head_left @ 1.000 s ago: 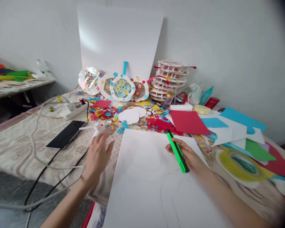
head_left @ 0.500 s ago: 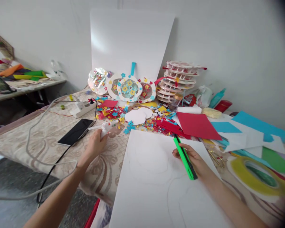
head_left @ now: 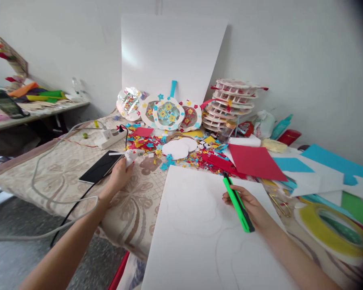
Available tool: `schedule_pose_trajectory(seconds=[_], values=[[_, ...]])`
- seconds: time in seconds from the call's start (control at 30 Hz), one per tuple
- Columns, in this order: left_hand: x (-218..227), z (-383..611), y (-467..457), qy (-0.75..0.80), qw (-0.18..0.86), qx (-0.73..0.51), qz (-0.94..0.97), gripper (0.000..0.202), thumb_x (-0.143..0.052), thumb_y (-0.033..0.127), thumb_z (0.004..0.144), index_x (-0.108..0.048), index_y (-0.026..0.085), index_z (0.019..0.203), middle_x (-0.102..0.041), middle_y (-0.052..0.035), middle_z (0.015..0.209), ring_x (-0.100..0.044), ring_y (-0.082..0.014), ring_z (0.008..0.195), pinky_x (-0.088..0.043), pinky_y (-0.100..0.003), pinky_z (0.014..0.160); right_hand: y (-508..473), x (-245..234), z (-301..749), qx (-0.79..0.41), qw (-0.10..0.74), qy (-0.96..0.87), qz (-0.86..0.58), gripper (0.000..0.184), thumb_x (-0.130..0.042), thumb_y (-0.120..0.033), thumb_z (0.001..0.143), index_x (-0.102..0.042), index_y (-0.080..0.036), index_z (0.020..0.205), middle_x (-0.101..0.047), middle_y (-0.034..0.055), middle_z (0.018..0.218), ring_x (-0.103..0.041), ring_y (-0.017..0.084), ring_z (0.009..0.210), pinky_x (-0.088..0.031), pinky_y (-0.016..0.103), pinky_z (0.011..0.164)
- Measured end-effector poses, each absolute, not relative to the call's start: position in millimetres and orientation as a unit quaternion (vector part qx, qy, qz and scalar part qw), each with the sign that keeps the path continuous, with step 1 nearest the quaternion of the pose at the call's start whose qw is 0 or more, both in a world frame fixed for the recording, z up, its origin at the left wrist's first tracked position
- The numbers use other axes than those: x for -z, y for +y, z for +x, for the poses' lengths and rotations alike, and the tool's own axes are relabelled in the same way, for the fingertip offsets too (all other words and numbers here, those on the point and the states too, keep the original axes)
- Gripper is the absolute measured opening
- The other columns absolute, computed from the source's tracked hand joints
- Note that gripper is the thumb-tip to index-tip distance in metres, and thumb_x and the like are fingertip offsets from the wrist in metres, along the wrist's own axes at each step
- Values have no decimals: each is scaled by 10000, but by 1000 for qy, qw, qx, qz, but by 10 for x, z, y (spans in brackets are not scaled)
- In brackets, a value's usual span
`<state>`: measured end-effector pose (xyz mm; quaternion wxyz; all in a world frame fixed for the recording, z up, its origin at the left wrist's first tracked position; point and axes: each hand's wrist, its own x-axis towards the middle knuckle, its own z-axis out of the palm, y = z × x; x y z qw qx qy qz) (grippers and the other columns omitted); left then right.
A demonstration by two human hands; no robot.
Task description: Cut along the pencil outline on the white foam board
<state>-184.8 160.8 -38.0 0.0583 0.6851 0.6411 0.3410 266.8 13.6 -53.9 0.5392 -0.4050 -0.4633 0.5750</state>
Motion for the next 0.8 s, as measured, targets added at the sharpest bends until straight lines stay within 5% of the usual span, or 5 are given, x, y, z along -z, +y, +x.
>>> schedule_pose_trajectory(seconds=[0.3,0.43,0.57,0.63,0.8], values=[[420,-1963,1312,643,51,-344,682,479,-452,445,830,-536,127,1179,-642,-173,1161,-617,-287,1035,-474,-390,897,117,602,2730,-569,529,-443,-447,346,-736,-399,788,-651,-312,1113,-714,57,1039,-680,198,857,-536,389,863],[322,-2142,1193,664,37,-353,657,460,-448,435,832,-559,136,1164,-648,-160,1156,-615,-282,1037,-472,-397,898,115,581,2720,-567,533,-437,-451,367,-763,-406,755,-654,-311,1092,-716,56,1021,-675,192,814,-535,376,829],[178,-2156,969,684,44,-323,653,349,-442,463,836,-649,186,884,-686,-81,842,-637,-234,765,-484,-339,732,140,586,2727,-573,535,-430,-447,382,-770,-404,751,-632,-351,1102,-710,26,1024,-669,201,873,-512,388,860],[156,-2029,823,670,84,-315,667,333,-458,476,832,-646,202,812,-657,-45,714,-610,-209,656,-467,-317,652,159,601,2726,-569,543,-438,-436,365,-765,-417,752,-626,-369,1086,-711,7,954,-660,208,887,-498,400,868],[205,-1445,604,551,257,-361,707,232,-545,397,809,-628,196,889,-699,-38,815,-648,-183,727,-493,-287,681,163,565,2662,-531,553,-483,-423,389,-793,-427,718,-608,-342,1050,-651,-8,807,-602,196,800,-471,378,818]])
